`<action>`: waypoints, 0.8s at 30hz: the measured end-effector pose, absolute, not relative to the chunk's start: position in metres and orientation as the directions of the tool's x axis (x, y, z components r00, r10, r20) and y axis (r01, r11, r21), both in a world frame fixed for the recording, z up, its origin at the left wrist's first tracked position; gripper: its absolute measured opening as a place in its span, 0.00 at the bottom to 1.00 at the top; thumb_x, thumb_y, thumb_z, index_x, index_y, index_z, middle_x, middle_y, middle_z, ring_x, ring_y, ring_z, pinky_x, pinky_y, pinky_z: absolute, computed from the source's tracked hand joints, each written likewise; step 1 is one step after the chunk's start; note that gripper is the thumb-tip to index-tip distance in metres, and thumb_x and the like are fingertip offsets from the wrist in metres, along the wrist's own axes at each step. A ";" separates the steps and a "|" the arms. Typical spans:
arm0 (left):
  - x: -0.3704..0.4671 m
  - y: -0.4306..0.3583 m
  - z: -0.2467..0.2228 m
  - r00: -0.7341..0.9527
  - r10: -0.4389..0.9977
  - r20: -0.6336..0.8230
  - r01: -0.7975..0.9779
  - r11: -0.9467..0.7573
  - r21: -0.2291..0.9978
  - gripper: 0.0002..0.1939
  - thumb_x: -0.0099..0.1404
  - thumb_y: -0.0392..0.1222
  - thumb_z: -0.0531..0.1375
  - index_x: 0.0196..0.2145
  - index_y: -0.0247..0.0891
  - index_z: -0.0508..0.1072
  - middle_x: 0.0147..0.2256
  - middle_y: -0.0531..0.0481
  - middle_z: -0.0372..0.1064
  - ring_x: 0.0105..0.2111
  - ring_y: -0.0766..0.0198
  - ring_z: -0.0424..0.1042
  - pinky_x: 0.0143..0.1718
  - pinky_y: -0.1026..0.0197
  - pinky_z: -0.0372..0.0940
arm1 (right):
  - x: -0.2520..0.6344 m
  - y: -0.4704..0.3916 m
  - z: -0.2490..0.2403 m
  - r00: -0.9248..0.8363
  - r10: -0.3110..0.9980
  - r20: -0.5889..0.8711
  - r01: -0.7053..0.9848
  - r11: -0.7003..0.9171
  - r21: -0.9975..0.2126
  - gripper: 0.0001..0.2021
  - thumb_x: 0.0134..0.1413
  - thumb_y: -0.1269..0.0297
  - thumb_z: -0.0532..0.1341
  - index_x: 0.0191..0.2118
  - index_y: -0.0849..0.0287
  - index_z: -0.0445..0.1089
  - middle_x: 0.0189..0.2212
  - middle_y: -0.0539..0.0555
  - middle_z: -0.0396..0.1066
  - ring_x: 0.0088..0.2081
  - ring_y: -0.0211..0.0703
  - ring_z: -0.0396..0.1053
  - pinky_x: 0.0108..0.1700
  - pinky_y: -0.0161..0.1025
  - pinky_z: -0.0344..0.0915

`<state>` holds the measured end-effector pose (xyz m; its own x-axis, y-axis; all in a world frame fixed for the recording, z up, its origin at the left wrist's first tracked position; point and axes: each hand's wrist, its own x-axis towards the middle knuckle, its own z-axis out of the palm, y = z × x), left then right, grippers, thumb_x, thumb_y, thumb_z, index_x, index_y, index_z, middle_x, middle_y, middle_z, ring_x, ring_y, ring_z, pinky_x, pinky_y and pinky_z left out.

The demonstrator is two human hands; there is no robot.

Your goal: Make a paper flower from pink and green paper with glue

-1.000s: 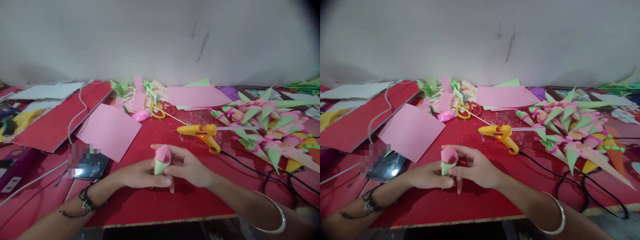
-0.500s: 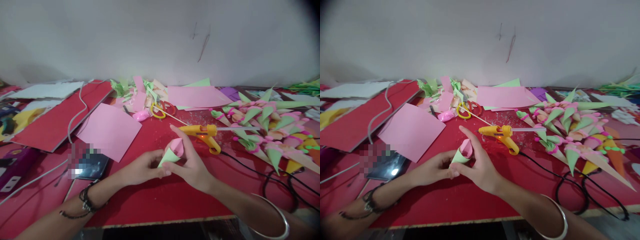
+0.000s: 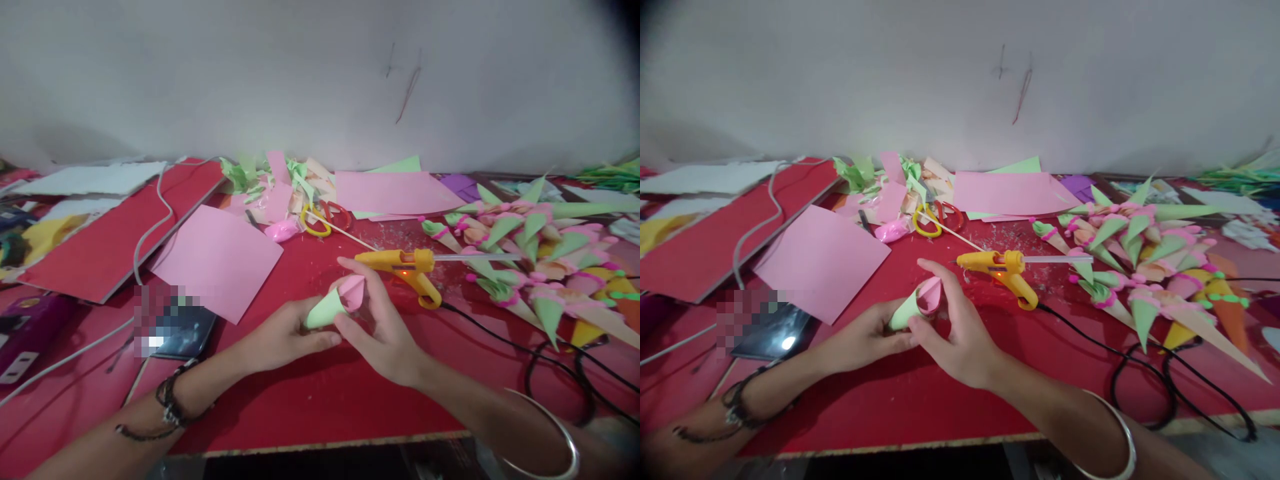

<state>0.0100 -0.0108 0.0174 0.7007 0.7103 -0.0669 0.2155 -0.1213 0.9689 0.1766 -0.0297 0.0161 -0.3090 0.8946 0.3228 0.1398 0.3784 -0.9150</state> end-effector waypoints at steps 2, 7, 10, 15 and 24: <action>0.010 -0.010 0.018 0.712 0.697 -0.087 0.231 -0.115 0.966 0.12 0.61 0.45 0.53 0.26 0.34 0.60 0.23 0.58 0.50 0.23 0.73 0.50 0.23 0.70 0.50 | 0.177 -0.031 0.015 -0.337 0.872 0.355 0.090 0.406 -0.909 0.26 0.52 0.71 0.55 0.56 0.49 0.47 0.40 0.52 0.61 0.38 0.39 0.63 0.41 0.39 0.65; 0.010 -0.013 0.018 0.680 0.731 -0.048 0.343 -0.260 0.903 0.15 0.61 0.48 0.53 0.24 0.35 0.58 0.21 0.59 0.49 0.21 0.74 0.49 0.21 0.70 0.49 | 0.180 -0.029 0.014 -0.337 0.874 0.350 0.168 0.422 -0.891 0.21 0.51 0.69 0.58 0.50 0.47 0.54 0.43 0.51 0.61 0.44 0.40 0.61 0.47 0.40 0.61; 0.012 -0.017 0.016 0.582 0.812 0.049 0.508 -0.411 0.757 0.12 0.60 0.48 0.54 0.32 0.35 0.61 0.22 0.57 0.57 0.21 0.71 0.55 0.21 0.69 0.50 | 0.179 -0.027 0.012 -0.340 0.875 0.345 0.168 0.417 -0.893 0.20 0.50 0.69 0.59 0.48 0.47 0.56 0.44 0.50 0.60 0.44 0.38 0.62 0.46 0.36 0.61; 0.012 -0.020 0.011 0.505 0.848 0.162 0.663 -0.501 0.556 0.13 0.62 0.48 0.51 0.39 0.36 0.58 0.25 0.52 0.65 0.20 0.66 0.63 0.21 0.67 0.53 | 0.177 -0.026 0.012 -0.354 0.878 0.321 0.115 0.382 -0.917 0.20 0.51 0.72 0.56 0.49 0.47 0.56 0.43 0.50 0.59 0.44 0.37 0.61 0.45 0.35 0.62; 0.009 -0.011 0.012 0.731 0.683 0.011 0.430 -0.472 0.769 0.12 0.59 0.48 0.57 0.31 0.35 0.64 0.26 0.54 0.64 0.24 0.69 0.62 0.25 0.69 0.55 | 0.182 -0.025 0.020 -0.418 0.832 0.365 0.167 0.465 -0.869 0.14 0.57 0.65 0.50 0.47 0.53 0.64 0.41 0.52 0.59 0.39 0.37 0.61 0.42 0.36 0.60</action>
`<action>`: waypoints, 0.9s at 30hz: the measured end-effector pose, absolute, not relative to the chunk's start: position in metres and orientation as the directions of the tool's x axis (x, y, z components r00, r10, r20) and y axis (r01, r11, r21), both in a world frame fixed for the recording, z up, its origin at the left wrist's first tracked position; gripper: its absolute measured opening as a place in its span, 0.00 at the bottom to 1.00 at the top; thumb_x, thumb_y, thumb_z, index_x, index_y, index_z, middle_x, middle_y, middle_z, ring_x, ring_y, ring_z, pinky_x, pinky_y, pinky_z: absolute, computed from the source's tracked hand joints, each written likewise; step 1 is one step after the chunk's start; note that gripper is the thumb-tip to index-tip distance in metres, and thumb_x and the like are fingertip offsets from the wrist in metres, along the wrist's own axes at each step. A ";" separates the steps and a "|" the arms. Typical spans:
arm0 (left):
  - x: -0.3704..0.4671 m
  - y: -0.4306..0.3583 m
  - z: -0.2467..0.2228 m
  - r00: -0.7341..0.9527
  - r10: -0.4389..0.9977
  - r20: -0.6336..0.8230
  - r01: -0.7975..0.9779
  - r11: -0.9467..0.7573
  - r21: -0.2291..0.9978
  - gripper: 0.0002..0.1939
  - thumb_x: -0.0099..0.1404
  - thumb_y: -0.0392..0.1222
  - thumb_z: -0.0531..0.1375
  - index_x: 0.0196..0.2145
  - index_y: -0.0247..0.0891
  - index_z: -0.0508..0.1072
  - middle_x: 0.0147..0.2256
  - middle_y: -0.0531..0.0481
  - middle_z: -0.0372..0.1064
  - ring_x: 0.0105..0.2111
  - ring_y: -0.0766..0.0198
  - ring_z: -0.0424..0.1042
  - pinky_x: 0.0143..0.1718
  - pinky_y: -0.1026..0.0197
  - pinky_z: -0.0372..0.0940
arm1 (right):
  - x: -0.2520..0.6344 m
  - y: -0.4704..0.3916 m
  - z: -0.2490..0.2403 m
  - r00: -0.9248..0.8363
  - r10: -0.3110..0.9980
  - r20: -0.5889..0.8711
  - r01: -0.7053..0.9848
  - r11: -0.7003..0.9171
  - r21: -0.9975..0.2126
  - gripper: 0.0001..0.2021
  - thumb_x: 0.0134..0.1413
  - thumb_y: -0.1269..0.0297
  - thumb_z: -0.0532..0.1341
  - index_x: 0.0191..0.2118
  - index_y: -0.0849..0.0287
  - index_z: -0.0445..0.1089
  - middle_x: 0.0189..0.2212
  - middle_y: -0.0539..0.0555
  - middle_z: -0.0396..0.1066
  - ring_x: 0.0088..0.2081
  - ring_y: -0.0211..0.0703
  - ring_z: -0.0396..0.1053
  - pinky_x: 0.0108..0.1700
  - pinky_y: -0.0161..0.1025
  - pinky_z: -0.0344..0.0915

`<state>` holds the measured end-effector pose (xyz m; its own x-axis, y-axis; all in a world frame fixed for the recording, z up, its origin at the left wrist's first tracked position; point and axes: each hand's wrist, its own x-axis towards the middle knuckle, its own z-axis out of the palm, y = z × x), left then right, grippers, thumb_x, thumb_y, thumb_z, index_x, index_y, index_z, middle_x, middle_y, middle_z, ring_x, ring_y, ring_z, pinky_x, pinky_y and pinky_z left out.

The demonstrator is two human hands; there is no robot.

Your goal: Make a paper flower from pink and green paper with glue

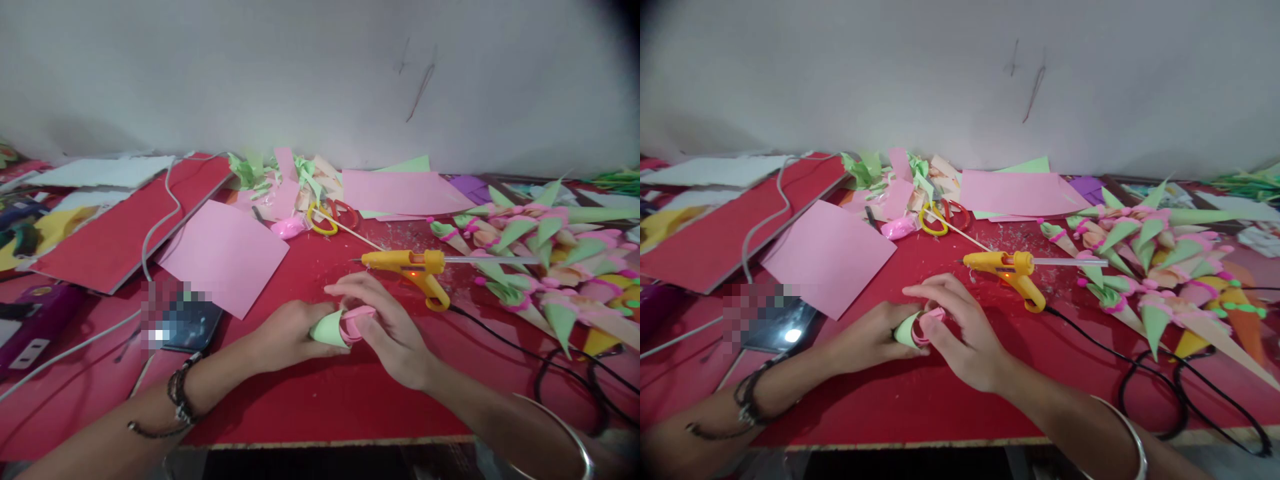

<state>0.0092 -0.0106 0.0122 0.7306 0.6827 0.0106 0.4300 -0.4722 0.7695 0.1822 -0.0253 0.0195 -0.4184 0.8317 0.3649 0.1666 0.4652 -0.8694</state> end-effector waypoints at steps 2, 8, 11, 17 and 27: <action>0.009 -0.011 0.012 0.747 0.664 0.032 0.351 -0.434 0.830 0.14 0.57 0.49 0.58 0.32 0.34 0.65 0.25 0.55 0.62 0.24 0.70 0.60 0.25 0.70 0.55 | 0.183 -0.026 0.020 -0.440 0.822 0.362 0.177 0.474 -0.862 0.13 0.56 0.64 0.51 0.46 0.55 0.65 0.41 0.53 0.59 0.42 0.38 0.61 0.44 0.36 0.59; 0.010 -0.011 0.011 0.752 0.657 0.057 0.235 -0.348 0.907 0.12 0.59 0.47 0.57 0.31 0.33 0.65 0.24 0.56 0.59 0.24 0.72 0.58 0.25 0.70 0.55 | 0.181 -0.026 0.020 -0.472 0.817 0.330 0.152 0.445 -0.883 0.13 0.59 0.65 0.49 0.46 0.57 0.66 0.39 0.53 0.61 0.43 0.37 0.62 0.45 0.35 0.58; 0.010 -0.012 0.012 0.739 0.673 -0.030 0.260 -0.243 0.935 0.12 0.60 0.47 0.56 0.28 0.34 0.63 0.18 0.58 0.58 0.19 0.73 0.57 0.21 0.71 0.53 | 0.180 -0.026 0.020 -0.479 0.812 0.334 0.130 0.442 -0.888 0.13 0.59 0.66 0.48 0.46 0.57 0.65 0.40 0.54 0.62 0.43 0.38 0.62 0.46 0.37 0.58; 0.010 -0.013 0.013 0.724 0.675 -0.143 0.274 -0.091 0.957 0.16 0.61 0.47 0.54 0.22 0.34 0.60 0.13 0.59 0.56 0.14 0.75 0.56 0.17 0.72 0.52 | 0.179 -0.027 0.021 -0.485 0.821 0.302 0.137 0.413 -0.900 0.14 0.60 0.63 0.46 0.47 0.58 0.63 0.40 0.54 0.62 0.43 0.39 0.62 0.46 0.39 0.59; 0.011 -0.011 0.018 0.697 0.700 -0.156 0.195 0.024 0.980 0.15 0.61 0.50 0.52 0.29 0.34 0.62 0.15 0.62 0.51 0.13 0.78 0.50 0.13 0.74 0.46 | 0.179 -0.030 0.016 -0.458 0.851 0.256 0.130 0.349 -0.928 0.25 0.58 0.64 0.49 0.60 0.50 0.42 0.54 0.56 0.54 0.52 0.44 0.57 0.52 0.45 0.57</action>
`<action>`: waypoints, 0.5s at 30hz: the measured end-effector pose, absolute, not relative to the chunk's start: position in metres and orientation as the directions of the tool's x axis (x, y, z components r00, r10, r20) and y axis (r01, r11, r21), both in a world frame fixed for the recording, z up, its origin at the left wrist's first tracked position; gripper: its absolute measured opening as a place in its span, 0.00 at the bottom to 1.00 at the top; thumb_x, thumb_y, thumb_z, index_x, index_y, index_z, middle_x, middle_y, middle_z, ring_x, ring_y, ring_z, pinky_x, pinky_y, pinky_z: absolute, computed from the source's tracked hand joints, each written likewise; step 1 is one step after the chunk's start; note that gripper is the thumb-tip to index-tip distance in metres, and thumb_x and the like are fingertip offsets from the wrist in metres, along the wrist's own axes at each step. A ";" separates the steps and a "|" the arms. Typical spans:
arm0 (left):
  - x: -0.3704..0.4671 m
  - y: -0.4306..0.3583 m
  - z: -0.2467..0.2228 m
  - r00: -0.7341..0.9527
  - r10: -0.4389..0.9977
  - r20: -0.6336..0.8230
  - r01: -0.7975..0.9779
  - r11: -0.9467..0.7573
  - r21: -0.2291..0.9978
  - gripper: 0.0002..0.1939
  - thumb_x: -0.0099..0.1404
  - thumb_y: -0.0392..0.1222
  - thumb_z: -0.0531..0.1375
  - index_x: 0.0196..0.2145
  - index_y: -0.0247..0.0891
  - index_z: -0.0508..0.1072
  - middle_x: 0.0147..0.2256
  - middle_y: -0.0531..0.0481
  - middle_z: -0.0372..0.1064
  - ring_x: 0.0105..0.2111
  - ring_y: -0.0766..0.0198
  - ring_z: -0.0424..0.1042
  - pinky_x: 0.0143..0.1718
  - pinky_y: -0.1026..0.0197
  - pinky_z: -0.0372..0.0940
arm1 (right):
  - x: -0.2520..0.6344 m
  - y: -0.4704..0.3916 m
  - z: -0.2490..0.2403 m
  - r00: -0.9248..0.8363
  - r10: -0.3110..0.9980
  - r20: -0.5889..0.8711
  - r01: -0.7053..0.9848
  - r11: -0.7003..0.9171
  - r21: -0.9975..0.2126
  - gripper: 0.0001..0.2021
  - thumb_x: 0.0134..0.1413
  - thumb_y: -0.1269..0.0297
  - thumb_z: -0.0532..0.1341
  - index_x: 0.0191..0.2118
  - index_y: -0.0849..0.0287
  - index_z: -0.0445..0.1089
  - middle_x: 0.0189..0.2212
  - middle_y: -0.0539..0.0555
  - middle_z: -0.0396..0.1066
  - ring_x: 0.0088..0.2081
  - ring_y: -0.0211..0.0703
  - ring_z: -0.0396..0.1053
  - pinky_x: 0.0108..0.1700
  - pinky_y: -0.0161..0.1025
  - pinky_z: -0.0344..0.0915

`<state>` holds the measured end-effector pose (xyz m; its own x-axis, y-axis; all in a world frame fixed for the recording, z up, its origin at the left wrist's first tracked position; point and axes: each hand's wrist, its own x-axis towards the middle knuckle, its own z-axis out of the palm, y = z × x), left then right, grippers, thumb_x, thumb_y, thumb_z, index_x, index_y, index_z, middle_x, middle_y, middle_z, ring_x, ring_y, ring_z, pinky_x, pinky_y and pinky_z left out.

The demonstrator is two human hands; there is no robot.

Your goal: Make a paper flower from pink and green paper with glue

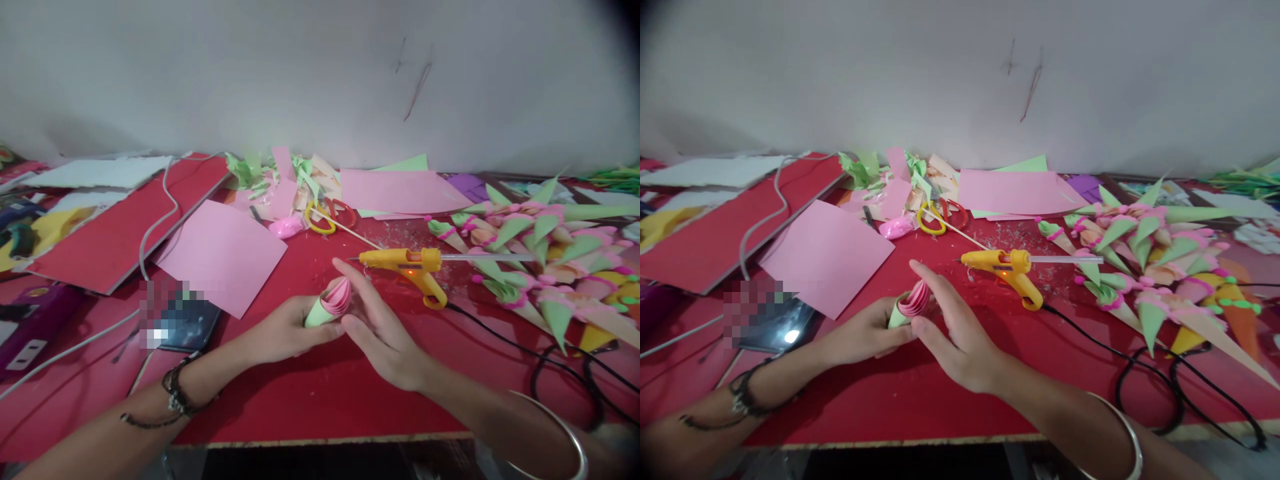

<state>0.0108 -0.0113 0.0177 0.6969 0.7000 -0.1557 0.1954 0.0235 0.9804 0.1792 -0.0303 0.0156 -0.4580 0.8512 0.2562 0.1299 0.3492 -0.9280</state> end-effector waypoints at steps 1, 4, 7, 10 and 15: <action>0.010 -0.011 0.018 0.704 0.690 -0.169 0.191 0.045 0.981 0.15 0.61 0.51 0.52 0.29 0.34 0.62 0.14 0.62 0.51 0.13 0.77 0.50 0.13 0.74 0.46 | 0.179 -0.030 0.016 -0.455 0.852 0.258 0.153 0.360 -0.920 0.25 0.58 0.65 0.50 0.60 0.49 0.43 0.55 0.56 0.54 0.52 0.44 0.58 0.52 0.45 0.57; 0.008 -0.009 0.015 0.725 0.659 -0.202 0.154 0.131 0.979 0.15 0.61 0.51 0.52 0.30 0.35 0.61 0.13 0.63 0.49 0.11 0.77 0.50 0.11 0.73 0.46 | 0.179 -0.028 0.016 -0.450 0.859 0.243 0.210 0.366 -0.907 0.25 0.57 0.65 0.52 0.59 0.49 0.45 0.55 0.55 0.54 0.52 0.44 0.58 0.54 0.46 0.56; 0.005 -0.007 0.011 0.743 0.644 -0.182 0.101 0.161 0.982 0.15 0.61 0.52 0.53 0.29 0.35 0.61 0.13 0.63 0.49 0.11 0.77 0.49 0.11 0.73 0.45 | 0.179 -0.028 0.016 -0.460 0.858 0.229 0.224 0.362 -0.905 0.27 0.56 0.65 0.53 0.59 0.47 0.44 0.56 0.54 0.53 0.53 0.44 0.57 0.55 0.46 0.55; 0.005 -0.006 0.009 0.776 0.613 -0.152 0.086 0.136 0.987 0.16 0.61 0.52 0.53 0.28 0.35 0.61 0.14 0.62 0.50 0.12 0.77 0.50 0.13 0.73 0.46 | 0.179 -0.030 0.016 -0.481 0.852 0.208 0.223 0.349 -0.910 0.28 0.55 0.66 0.54 0.59 0.46 0.44 0.57 0.53 0.51 0.56 0.44 0.53 0.56 0.46 0.54; 0.006 -0.009 0.012 0.782 0.611 -0.124 0.061 0.123 0.991 0.21 0.62 0.56 0.48 0.24 0.34 0.60 0.18 0.57 0.55 0.18 0.74 0.57 0.21 0.70 0.55 | 0.177 -0.030 0.016 -0.499 0.861 0.097 0.041 0.136 -0.990 0.31 0.54 0.64 0.55 0.60 0.50 0.39 0.49 0.57 0.60 0.48 0.44 0.63 0.49 0.45 0.63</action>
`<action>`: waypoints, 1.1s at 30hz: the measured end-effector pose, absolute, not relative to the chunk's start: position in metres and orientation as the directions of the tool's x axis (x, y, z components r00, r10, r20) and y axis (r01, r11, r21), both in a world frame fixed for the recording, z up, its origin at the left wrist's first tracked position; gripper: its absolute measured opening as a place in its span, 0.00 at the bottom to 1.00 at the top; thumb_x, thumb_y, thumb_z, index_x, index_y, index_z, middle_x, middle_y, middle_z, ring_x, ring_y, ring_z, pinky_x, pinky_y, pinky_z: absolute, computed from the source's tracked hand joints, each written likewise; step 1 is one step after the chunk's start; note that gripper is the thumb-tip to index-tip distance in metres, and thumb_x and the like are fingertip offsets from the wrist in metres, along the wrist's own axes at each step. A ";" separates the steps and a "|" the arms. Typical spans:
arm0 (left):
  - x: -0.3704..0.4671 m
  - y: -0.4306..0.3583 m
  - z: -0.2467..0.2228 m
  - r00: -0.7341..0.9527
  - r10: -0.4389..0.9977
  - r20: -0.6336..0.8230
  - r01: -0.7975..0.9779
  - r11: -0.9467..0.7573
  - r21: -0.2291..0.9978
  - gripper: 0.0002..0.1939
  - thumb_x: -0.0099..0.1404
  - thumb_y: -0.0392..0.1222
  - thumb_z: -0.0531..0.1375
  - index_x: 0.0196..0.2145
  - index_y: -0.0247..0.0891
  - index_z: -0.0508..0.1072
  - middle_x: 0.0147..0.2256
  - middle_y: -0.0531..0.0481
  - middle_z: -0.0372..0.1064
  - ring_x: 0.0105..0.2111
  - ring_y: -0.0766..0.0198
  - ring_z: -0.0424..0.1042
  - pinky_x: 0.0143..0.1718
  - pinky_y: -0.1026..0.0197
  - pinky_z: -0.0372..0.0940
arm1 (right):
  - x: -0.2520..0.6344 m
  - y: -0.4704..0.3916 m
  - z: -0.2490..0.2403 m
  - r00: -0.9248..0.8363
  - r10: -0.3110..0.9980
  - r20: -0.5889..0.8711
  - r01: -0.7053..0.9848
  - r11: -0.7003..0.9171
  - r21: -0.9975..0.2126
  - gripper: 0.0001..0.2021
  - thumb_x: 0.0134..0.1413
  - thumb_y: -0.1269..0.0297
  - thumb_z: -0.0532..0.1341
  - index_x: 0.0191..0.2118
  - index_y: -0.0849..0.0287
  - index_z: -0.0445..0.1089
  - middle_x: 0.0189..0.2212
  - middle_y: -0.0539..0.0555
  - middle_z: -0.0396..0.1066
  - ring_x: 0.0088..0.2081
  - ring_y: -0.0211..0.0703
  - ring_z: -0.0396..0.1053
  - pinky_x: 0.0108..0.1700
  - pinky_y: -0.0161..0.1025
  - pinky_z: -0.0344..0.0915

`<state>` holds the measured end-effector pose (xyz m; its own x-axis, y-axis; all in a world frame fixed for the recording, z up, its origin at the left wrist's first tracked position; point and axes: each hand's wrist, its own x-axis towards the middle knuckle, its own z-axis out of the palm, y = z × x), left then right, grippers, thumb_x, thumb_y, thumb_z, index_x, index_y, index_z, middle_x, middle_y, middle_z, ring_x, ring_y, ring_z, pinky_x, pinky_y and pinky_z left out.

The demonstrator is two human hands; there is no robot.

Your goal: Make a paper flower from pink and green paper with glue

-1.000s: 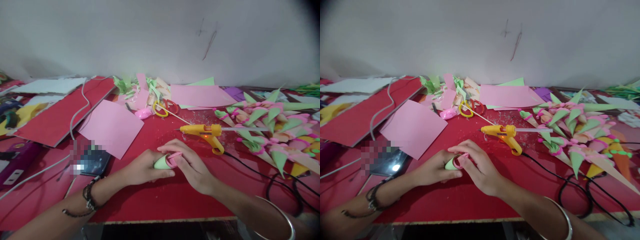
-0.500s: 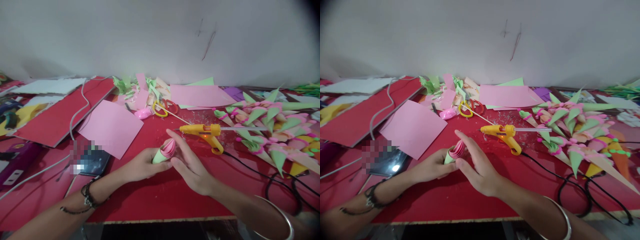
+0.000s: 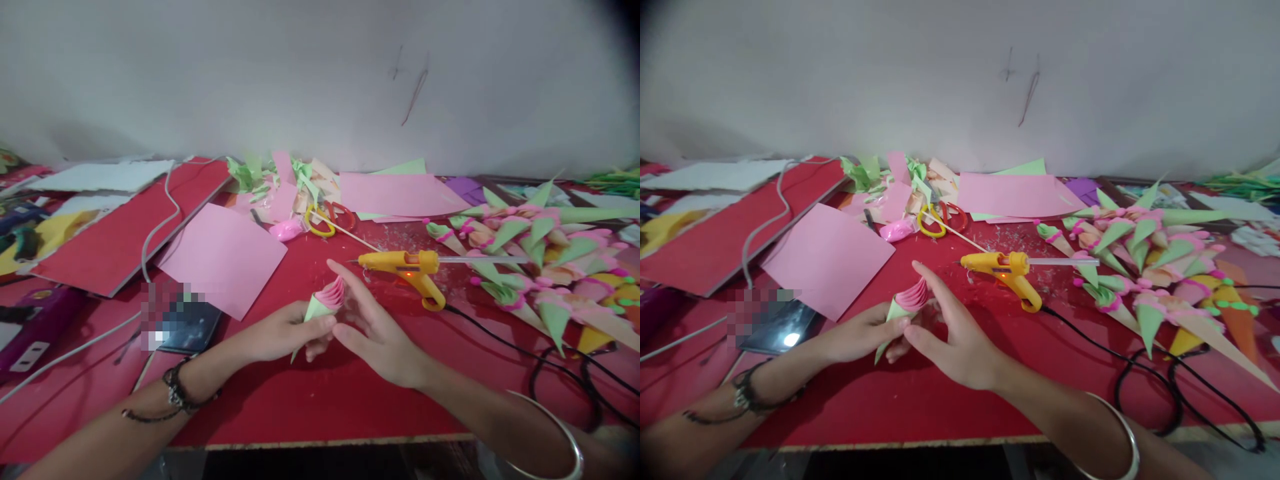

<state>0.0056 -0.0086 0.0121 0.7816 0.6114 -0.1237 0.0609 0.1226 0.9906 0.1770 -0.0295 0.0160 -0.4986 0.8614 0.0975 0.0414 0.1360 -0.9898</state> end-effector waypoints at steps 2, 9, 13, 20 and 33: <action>0.006 -0.010 0.015 0.772 0.624 -0.121 0.064 0.113 0.991 0.24 0.62 0.58 0.45 0.26 0.33 0.62 0.20 0.55 0.58 0.22 0.72 0.59 0.25 0.68 0.57 | 0.175 -0.027 0.016 -0.521 0.852 0.051 -0.064 0.020 -0.998 0.29 0.53 0.62 0.55 0.59 0.51 0.42 0.40 0.54 0.64 0.37 0.39 0.68 0.43 0.43 0.67; 0.006 -0.011 0.014 0.758 0.648 -0.068 0.105 -0.018 0.994 0.24 0.60 0.58 0.49 0.24 0.32 0.65 0.20 0.55 0.58 0.20 0.73 0.57 0.22 0.70 0.53 | 0.173 -0.019 0.016 -0.537 0.843 0.027 -0.160 -0.071 -0.985 0.17 0.50 0.60 0.58 0.46 0.56 0.60 0.35 0.50 0.66 0.30 0.33 0.67 0.35 0.35 0.68; 0.007 -0.010 0.009 0.774 0.626 -0.098 0.131 -0.006 0.991 0.16 0.53 0.48 0.61 0.20 0.33 0.63 0.18 0.58 0.56 0.20 0.74 0.56 0.22 0.71 0.53 | 0.174 -0.017 0.015 -0.495 0.868 0.031 -0.073 -0.006 -0.997 0.13 0.45 0.58 0.62 0.36 0.59 0.65 0.34 0.51 0.68 0.37 0.38 0.67 0.44 0.40 0.64; 0.002 -0.006 0.018 0.773 0.631 -0.067 0.171 -0.105 0.980 0.16 0.59 0.51 0.54 0.27 0.33 0.66 0.22 0.55 0.60 0.23 0.71 0.61 0.25 0.68 0.57 | 0.172 -0.015 0.013 -0.357 0.933 -0.047 -0.090 -0.085 -0.992 0.13 0.44 0.55 0.62 0.32 0.59 0.64 0.27 0.49 0.66 0.32 0.36 0.64 0.38 0.37 0.62; 0.008 -0.011 0.022 0.544 0.833 -0.100 0.485 -0.215 0.848 0.05 0.57 0.36 0.51 0.26 0.35 0.65 0.26 0.54 0.67 0.28 0.69 0.65 0.32 0.66 0.60 | 0.168 -0.015 0.012 -0.311 0.945 -0.106 -0.018 -0.117 -0.993 0.06 0.48 0.64 0.54 0.25 0.57 0.56 0.15 0.41 0.52 0.18 0.30 0.51 0.22 0.31 0.50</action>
